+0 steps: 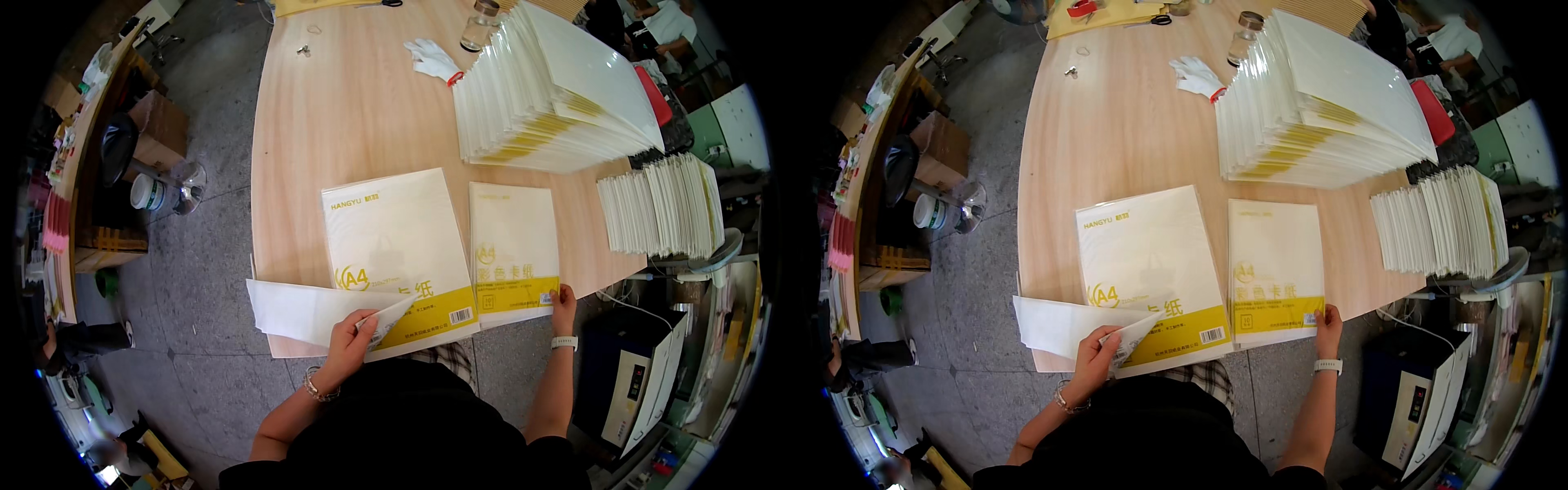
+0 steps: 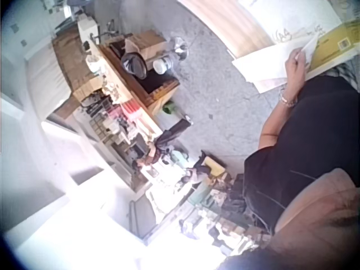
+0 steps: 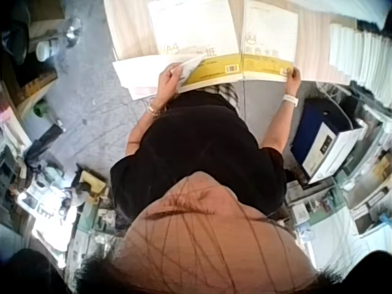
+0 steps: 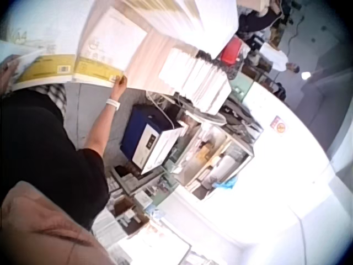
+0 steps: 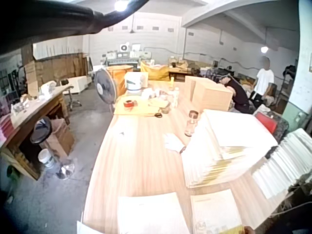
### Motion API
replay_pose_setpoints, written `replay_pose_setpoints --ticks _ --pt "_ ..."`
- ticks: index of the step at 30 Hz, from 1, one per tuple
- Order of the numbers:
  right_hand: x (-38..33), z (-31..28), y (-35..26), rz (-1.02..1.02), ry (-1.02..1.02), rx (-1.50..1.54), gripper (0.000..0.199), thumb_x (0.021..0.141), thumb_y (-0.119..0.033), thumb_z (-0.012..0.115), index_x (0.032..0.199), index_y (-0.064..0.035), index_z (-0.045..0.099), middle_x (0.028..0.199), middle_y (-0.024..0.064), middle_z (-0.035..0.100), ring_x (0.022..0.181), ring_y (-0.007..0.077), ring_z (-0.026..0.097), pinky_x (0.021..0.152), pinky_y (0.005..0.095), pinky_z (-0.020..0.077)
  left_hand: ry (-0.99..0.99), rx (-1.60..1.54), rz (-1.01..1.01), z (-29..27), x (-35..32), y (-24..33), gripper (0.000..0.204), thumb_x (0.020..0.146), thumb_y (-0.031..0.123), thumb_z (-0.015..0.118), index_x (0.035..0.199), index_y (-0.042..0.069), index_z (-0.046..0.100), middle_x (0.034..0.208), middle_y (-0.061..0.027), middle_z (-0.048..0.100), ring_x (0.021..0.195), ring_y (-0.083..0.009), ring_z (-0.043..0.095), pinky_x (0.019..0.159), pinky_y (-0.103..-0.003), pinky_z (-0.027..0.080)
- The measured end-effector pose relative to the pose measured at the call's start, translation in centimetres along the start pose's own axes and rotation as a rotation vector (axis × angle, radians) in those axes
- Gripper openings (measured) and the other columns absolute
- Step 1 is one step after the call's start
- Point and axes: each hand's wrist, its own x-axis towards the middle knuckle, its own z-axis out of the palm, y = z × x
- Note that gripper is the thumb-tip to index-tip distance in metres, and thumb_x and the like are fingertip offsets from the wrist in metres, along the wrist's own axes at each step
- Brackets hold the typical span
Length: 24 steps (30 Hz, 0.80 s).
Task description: The person applies small white labels to the bottom edge of A4 paper packages on a table. They repeatedly peel labels from a sheet, place them on the packages, and smooth them down. The person also stacks and moves the labeled packages on the table.
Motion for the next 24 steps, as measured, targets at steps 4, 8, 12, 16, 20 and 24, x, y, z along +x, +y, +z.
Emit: replay_pose_setpoints --ticks 4,8,12,16,20,24 --pt "-0.4 1.2 -2.2 -0.282 0.323 -0.745 0.023 0.076 -0.006 0.059 0.098 0.0018 0.053 0.082 0.0108 0.056 0.070 0.0185 0.053 0.064 0.0290 0.0440 -0.002 0.021 -0.102 -0.2 -0.1 0.6 0.026 0.088 0.019 0.049 0.101 -0.003 0.056 0.085 -0.0035 0.059 0.077 -0.0062 0.051 0.068 -0.020 0.042" --pt "-4.3 6.4 -12.9 -0.426 0.205 -0.182 0.021 0.075 -0.001 0.059 0.095 -0.0006 0.054 0.094 0.0098 0.052 0.080 0.0165 0.052 0.069 0.0273 0.0435 -0.032 -0.028 -0.133 0.3 -0.1 1.1 0.029 0.089 0.021 0.048 0.105 -0.002 0.055 0.088 -0.0039 0.059 0.079 -0.0067 0.051 0.070 -0.021 0.043" --pt "-10.9 13.4 -24.2 -0.832 -0.434 0.006 0.026 0.064 -0.004 0.067 0.089 -0.0055 0.062 0.088 0.0080 0.054 0.082 0.0234 0.049 0.074 0.0328 0.0415 -0.122 -0.041 -0.134 0.2 -0.3 1.2 0.037 0.092 0.027 0.041 0.109 -0.003 0.053 0.096 -0.0057 0.058 0.087 -0.0081 0.050 0.077 -0.023 0.041" --pt "-12.7 16.8 -25.7 -0.987 -0.479 -0.111 0.025 0.062 -0.011 0.069 0.086 -0.0095 0.064 0.085 0.0018 0.055 0.084 0.0226 0.048 0.078 0.0340 0.0378 -0.190 -0.137 -0.164 0.6 -0.4 0.7 0.047 0.093 0.035 0.031 0.118 -0.003 0.045 0.108 -0.0089 0.053 0.097 -0.0133 0.050 0.085 -0.028 0.040" --pt "-13.5 17.1 -24.7 -1.031 -0.402 -0.146 0.020 0.063 -0.010 0.067 0.082 -0.0135 0.065 0.085 -0.0023 0.057 0.088 0.0199 0.049 0.085 0.0432 0.0339 -0.200 -0.481 -0.327 0.9 -0.4 0.1 0.048 0.094 0.035 0.028 0.119 -0.002 0.041 0.111 -0.0097 0.052 0.099 -0.0157 0.051 0.087 -0.030 0.040" --pt "-13.6 17.9 -22.7 -1.069 -0.326 -0.156 0.019 0.063 -0.012 0.066 0.081 -0.0184 0.065 0.087 -0.0045 0.059 0.090 0.0180 0.051 0.090 0.0528 0.0271 -0.229 -0.775 -0.384 1.3 0.2 0.1 0.043 0.094 0.030 0.028 0.118 -0.003 0.041 0.111 -0.0107 0.052 0.100 -0.0180 0.052 0.087 -0.031 0.041"
